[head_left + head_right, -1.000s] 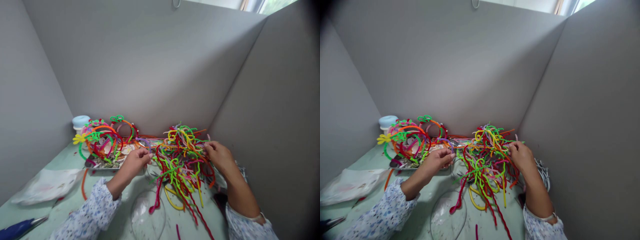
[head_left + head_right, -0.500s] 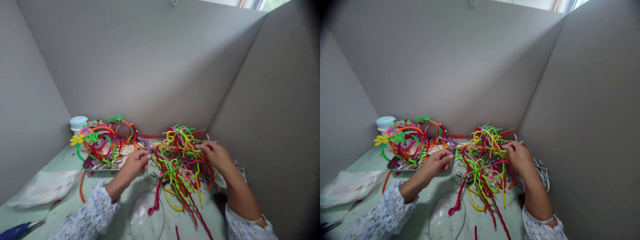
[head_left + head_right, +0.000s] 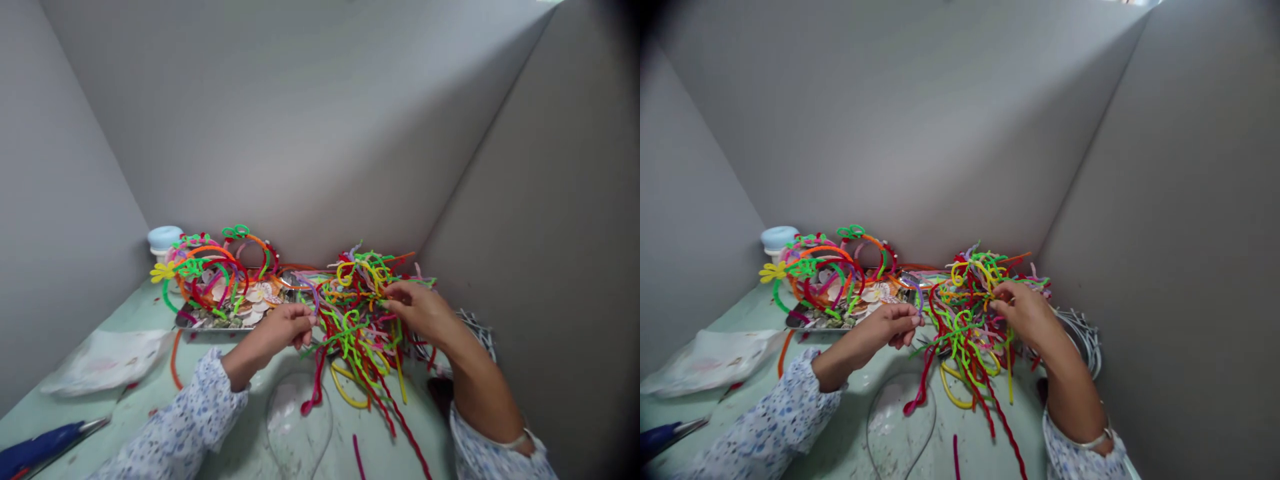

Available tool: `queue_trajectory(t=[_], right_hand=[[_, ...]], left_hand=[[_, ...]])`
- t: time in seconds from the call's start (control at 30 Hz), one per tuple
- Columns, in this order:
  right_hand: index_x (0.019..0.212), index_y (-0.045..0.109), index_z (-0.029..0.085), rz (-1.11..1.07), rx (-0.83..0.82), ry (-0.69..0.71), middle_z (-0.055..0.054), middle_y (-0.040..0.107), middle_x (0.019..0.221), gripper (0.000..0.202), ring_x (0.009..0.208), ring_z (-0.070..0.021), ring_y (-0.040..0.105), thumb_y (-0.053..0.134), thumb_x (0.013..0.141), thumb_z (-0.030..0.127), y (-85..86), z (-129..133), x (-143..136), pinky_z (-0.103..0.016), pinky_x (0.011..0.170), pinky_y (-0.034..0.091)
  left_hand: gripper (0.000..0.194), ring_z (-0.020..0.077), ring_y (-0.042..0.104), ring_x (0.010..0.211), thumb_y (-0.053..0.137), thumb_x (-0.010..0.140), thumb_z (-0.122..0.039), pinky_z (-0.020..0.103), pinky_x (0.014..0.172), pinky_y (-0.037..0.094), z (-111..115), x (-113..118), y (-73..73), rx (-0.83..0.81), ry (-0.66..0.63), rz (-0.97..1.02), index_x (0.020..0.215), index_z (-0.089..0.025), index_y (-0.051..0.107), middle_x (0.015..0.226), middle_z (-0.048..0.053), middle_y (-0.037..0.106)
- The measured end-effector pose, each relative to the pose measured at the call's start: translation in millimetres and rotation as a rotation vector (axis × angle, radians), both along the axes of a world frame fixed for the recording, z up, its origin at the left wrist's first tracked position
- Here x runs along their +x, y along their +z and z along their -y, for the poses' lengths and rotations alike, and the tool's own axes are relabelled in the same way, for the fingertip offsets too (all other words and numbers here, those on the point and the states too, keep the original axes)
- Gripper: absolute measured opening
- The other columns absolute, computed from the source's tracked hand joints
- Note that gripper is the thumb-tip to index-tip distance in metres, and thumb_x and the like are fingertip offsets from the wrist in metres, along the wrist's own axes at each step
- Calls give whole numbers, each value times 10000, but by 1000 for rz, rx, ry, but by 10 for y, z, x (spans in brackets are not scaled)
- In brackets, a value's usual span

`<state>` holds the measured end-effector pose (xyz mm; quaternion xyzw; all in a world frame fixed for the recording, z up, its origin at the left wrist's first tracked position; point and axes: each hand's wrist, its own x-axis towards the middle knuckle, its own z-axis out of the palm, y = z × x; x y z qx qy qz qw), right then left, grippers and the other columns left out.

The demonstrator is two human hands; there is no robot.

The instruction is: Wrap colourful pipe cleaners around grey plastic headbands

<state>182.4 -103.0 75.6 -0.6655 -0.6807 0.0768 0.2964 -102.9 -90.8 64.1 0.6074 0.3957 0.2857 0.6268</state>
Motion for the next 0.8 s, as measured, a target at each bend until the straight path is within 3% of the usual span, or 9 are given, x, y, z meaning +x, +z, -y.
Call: queue_trajectory(t=[0.1,0.2,0.3,0.37,0.5,0.57,0.8], right_hand=[[934,699,250,38,-189,272,4,687,796,206,677,-148,597,603,752,267,-88,29,-292,-232,611,407],[857,718,236,153,-231,321,-6,671,796,171,714,-154,591,619,722,201,-208,-3,-492,-234,644,397],[721,703,203,145,-228,330,-16,660,758,127,679,-149,576,579,752,209,-233,-57,-489,-236,627,391],[758,693,199,16,-125,280,-15,667,775,152,702,-155,584,557,782,264,-169,-77,-402,-240,641,403],[841,658,193,-324,99,-17,4,626,672,237,587,-144,536,573,784,406,39,-47,-183,-249,553,390],[841,636,200,-504,167,-101,9,596,635,243,555,-138,519,593,768,428,117,-13,-93,-247,527,392],[838,592,235,-761,217,-160,-6,591,651,211,559,-151,547,629,743,421,221,38,19,-274,531,440]], left_hand=[[208,69,410,459,594,767,-365,210,474,281,-13,-9,15,0,18,-16,717,-167,552,538,-34,537],[202,72,423,481,599,764,-356,209,485,297,-24,-25,24,28,21,-22,714,-166,555,563,-24,542],[218,68,420,476,613,762,-375,207,483,298,-42,-47,30,28,41,-10,733,-166,560,564,-22,542],[228,64,417,469,618,765,-385,205,477,289,-56,-59,33,25,61,6,738,-168,554,562,-24,541],[221,60,423,467,613,775,-371,206,481,295,-71,-71,35,27,76,11,723,-169,539,573,-21,559],[218,62,438,475,607,782,-368,207,490,307,-68,-70,31,20,64,13,728,-170,531,589,-17,572],[166,66,464,488,590,786,-320,210,501,319,-51,-30,28,2,23,42,771,-164,536,644,2,623]])
